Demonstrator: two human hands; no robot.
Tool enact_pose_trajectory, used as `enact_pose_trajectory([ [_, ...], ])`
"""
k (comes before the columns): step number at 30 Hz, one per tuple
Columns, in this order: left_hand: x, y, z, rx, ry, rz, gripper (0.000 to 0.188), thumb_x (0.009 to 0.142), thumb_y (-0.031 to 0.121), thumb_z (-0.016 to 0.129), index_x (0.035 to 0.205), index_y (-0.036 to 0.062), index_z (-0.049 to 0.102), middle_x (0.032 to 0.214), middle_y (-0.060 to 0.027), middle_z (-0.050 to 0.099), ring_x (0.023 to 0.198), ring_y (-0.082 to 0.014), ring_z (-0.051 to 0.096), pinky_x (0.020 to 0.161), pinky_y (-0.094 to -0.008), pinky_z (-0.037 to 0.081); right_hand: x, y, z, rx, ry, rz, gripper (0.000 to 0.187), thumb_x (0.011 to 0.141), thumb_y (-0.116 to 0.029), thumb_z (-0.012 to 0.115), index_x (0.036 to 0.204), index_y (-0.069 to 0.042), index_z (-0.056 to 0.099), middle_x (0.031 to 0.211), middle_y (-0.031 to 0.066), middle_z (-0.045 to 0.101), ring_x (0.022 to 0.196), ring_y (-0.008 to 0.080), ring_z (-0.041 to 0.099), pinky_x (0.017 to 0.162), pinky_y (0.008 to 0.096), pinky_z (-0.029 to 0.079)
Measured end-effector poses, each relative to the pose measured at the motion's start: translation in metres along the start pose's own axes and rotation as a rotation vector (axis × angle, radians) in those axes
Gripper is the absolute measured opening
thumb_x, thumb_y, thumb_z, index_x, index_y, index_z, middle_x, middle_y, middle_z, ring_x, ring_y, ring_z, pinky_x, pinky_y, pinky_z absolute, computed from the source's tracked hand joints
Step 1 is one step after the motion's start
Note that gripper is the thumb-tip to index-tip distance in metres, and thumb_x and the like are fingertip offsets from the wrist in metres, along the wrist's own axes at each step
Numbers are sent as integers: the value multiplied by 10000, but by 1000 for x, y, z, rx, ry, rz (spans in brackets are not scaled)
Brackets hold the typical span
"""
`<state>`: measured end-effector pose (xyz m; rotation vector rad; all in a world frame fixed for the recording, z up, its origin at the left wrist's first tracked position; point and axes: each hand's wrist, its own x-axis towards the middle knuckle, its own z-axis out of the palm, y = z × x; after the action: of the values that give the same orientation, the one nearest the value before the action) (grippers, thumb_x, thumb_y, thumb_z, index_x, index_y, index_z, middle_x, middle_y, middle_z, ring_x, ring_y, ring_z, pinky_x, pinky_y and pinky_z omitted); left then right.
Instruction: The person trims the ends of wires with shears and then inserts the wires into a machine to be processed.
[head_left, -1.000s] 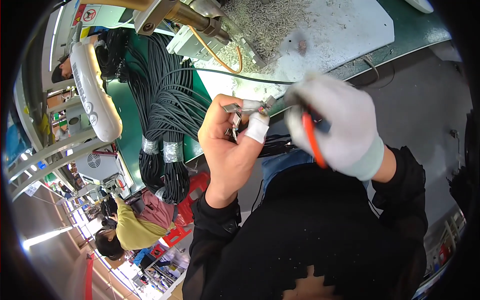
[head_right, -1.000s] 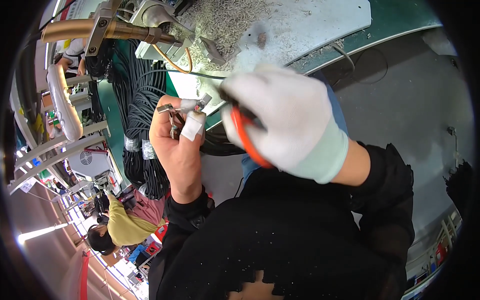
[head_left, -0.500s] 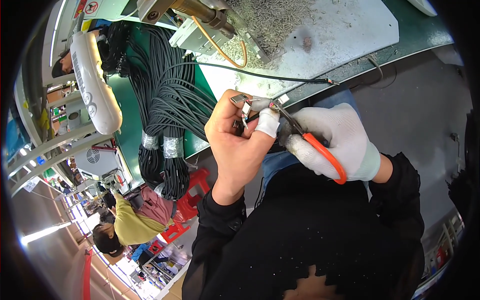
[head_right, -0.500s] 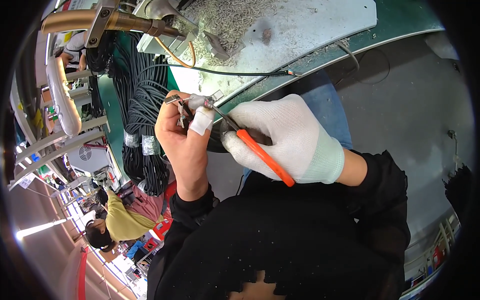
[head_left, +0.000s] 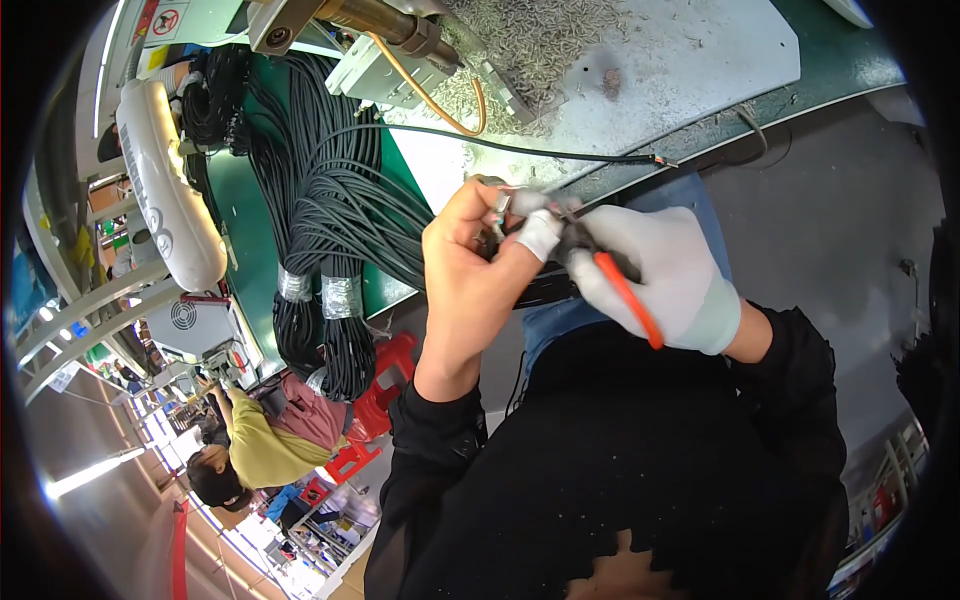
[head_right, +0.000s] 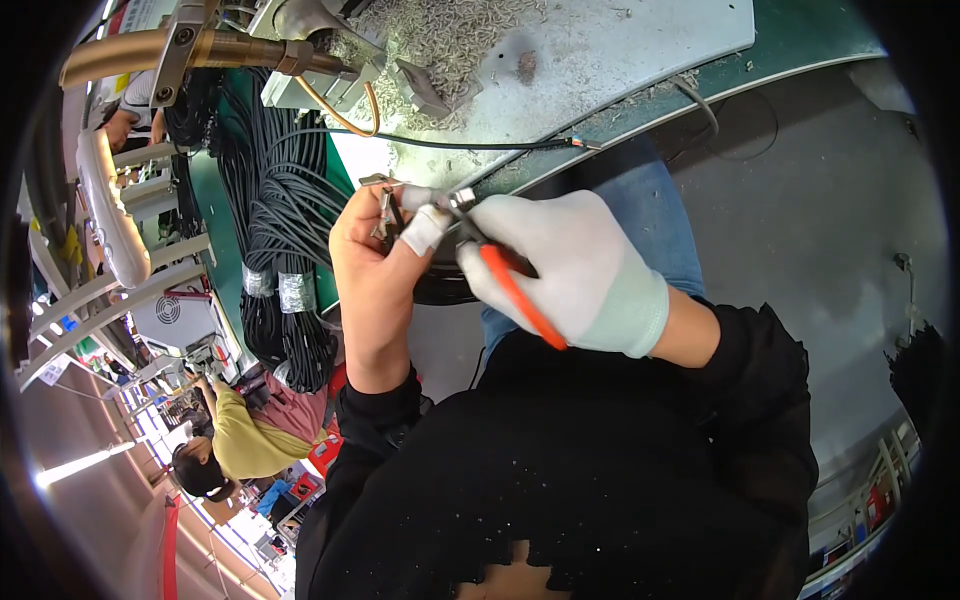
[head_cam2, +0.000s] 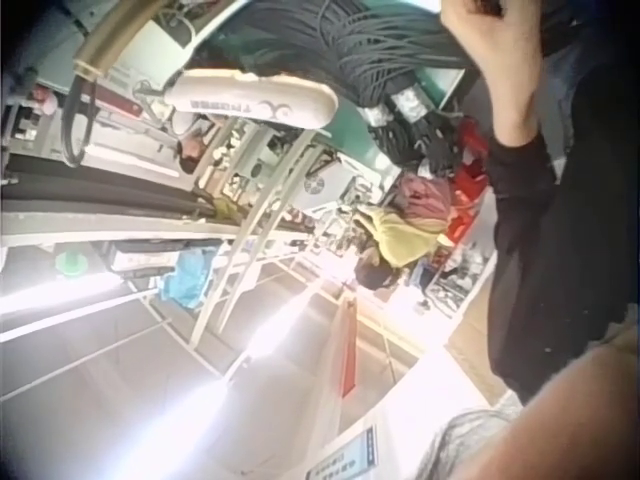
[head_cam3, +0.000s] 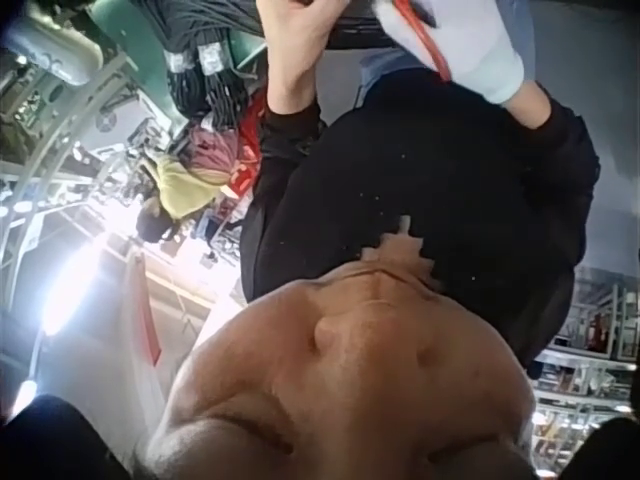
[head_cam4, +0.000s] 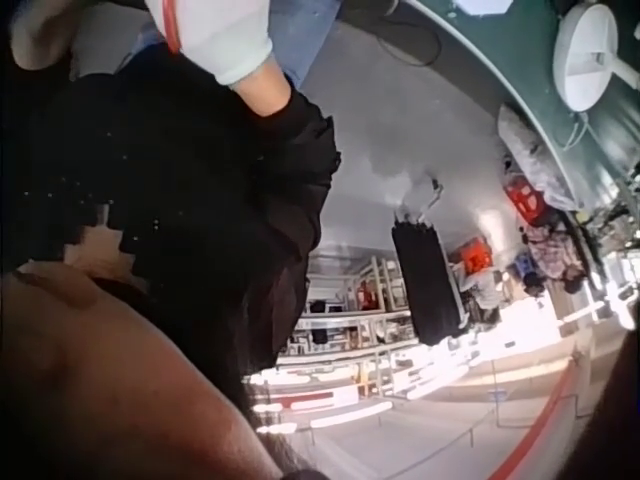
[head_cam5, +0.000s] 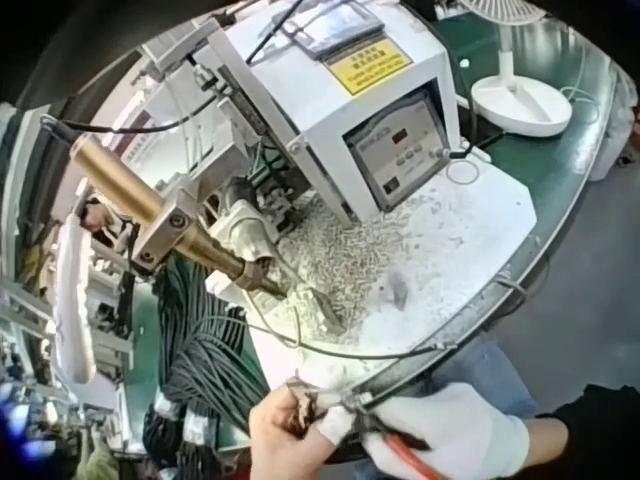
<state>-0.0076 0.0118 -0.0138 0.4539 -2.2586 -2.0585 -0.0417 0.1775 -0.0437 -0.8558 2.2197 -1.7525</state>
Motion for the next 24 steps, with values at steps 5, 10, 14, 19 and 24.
enact_pose_trajectory([
  [5, 25, -14, -44, -196, -43, -172, 96, 835, 58, 612, 914, 32, 565, 706, 30, 491, 553, -17, 376, 460, -166, 271, 22, -7, -31, 225, -11, 335, 172, 860, -178, 567, 832, -11, 599, 546, 56, 530, 397, 129, 503, 405, 241, 382],
  [10, 71, -18, -42, -378, -129, -172, 105, 853, 103, 616, 914, 45, 553, 658, 42, 456, 498, -25, 320, 432, -176, 221, 80, 1, -42, 159, -138, 301, 251, 885, -244, 553, 789, -15, 590, 539, 34, 529, 397, 93, 511, 383, 214, 385],
  [14, 87, -18, -39, -280, -150, -145, 124, 852, 127, 634, 899, 51, 548, 622, 50, 441, 474, -24, 309, 422, -175, 212, 115, 15, -35, 149, -217, 283, 264, 879, -256, 567, 766, -17, 578, 524, 38, 522, 404, 100, 519, 389, 222, 404],
  [19, 95, -14, -43, -89, -217, -108, 215, 857, 252, 658, 874, 73, 540, 663, 59, 450, 498, -21, 315, 423, -178, 213, 128, 31, -32, 356, -330, 239, 272, 857, -253, 597, 735, -12, 569, 514, 39, 518, 406, 104, 520, 390, 230, 412],
  [24, 99, -13, -45, 25, -215, -66, 243, 831, 269, 690, 855, 70, 553, 672, 47, 493, 495, -18, 361, 416, -176, 234, 137, 32, -33, 449, -410, 305, 275, 844, -254, 613, 724, -10, 572, 523, 44, 531, 414, 116, 527, 394, 228, 416],
])
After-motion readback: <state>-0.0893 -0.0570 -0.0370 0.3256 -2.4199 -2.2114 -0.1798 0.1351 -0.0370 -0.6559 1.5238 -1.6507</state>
